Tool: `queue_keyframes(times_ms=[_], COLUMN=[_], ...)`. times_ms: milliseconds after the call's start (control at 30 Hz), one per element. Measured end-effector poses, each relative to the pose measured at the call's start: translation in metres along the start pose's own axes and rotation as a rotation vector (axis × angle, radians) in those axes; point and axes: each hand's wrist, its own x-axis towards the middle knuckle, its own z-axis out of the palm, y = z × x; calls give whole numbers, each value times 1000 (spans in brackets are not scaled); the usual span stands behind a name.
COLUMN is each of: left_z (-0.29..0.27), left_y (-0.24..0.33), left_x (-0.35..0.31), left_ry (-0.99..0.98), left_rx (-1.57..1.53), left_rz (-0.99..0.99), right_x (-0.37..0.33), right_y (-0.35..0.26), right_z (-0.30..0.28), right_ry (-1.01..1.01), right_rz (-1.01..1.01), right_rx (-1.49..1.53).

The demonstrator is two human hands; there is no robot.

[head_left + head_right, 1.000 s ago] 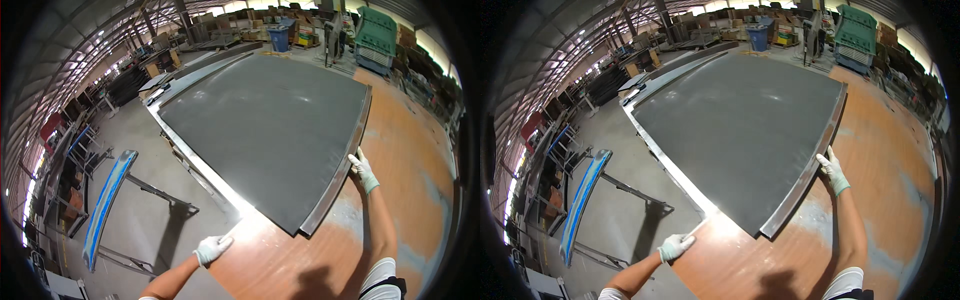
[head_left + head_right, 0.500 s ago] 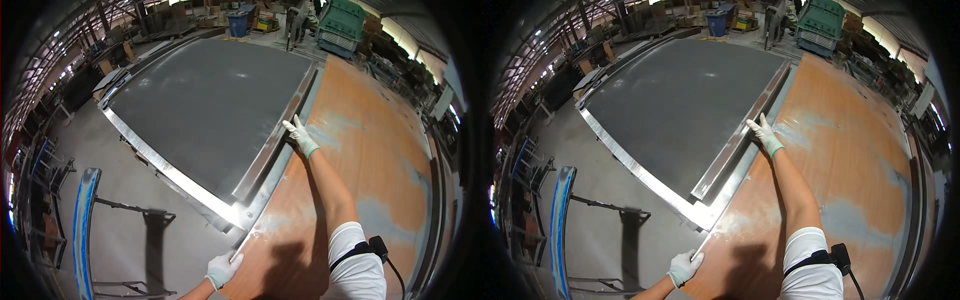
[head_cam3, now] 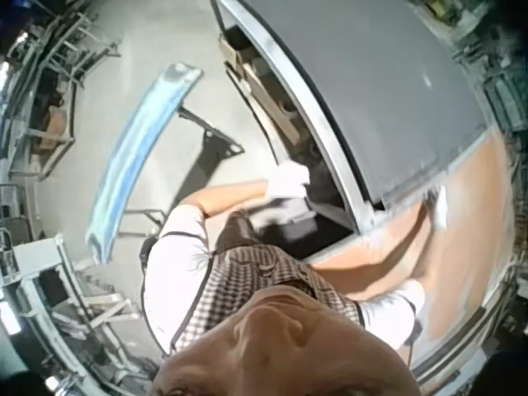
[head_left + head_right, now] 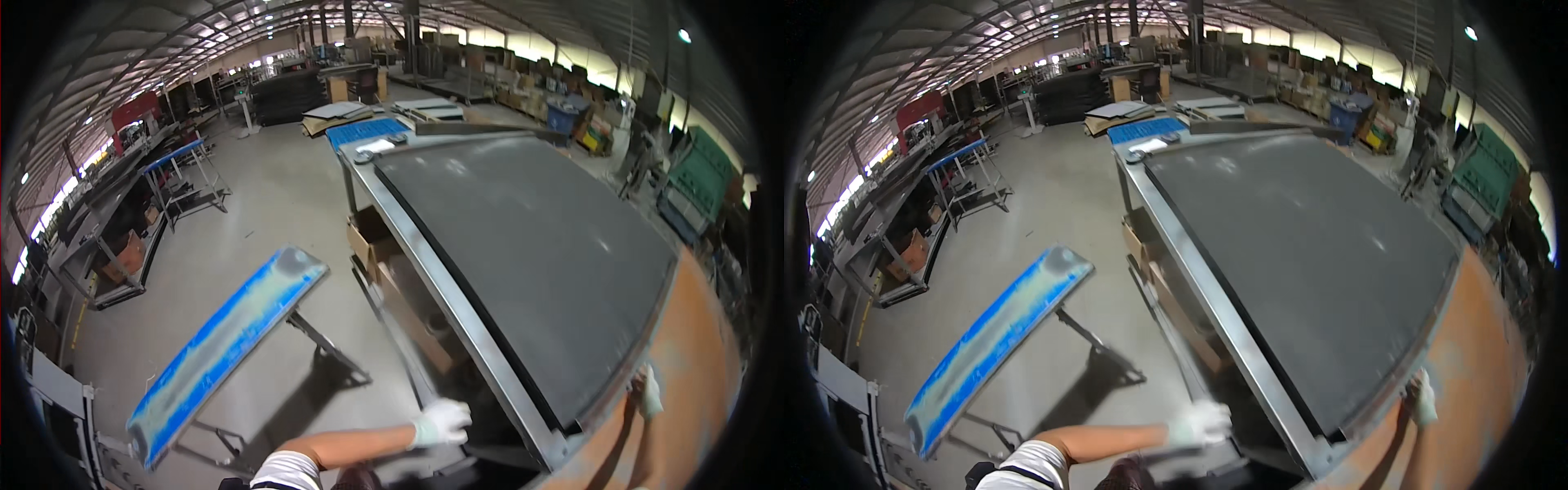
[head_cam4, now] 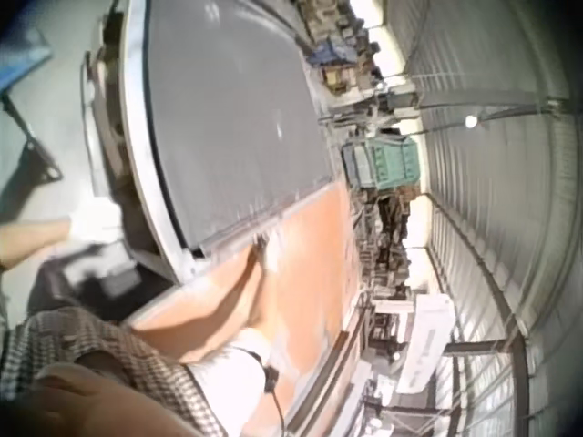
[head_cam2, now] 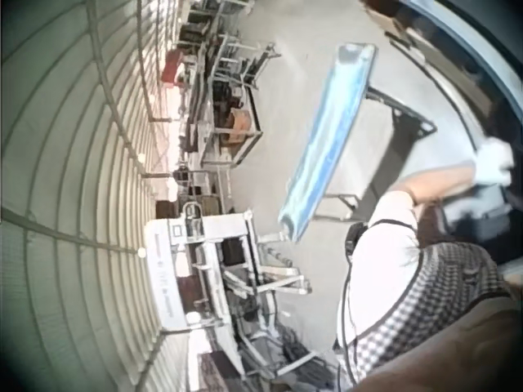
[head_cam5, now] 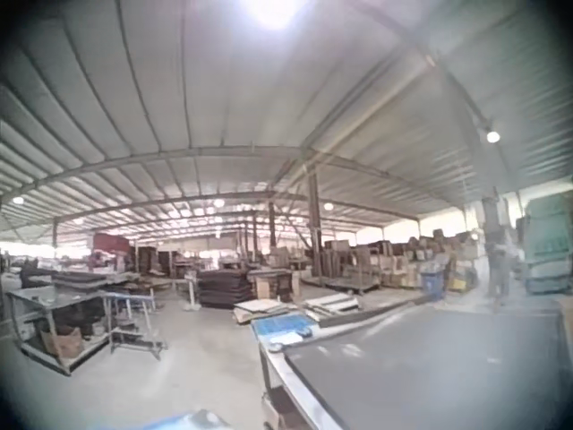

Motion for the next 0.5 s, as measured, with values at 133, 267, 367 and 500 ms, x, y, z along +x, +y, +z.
queue_keyframes(times_ms=[133, 267, 367, 500], left_z=[-164, -193, -197, -300], left_y=[-162, -283, -334, -398], left_x=[-38, -81, -68, -130], left_ry=[266, 274, 325, 329], left_rx=[482, 719, 498, 524], left_rz=[-462, -526, -483, -716], right_x=[-38, -18, 34, 154], right_y=[7, -78, -126, -204], right_z=[-128, -106, -22, 206], right_ry=[815, 818, 793, 477], right_rz=[-381, -420, -617, -773], right_rx=[-13, -395, -272, -226])
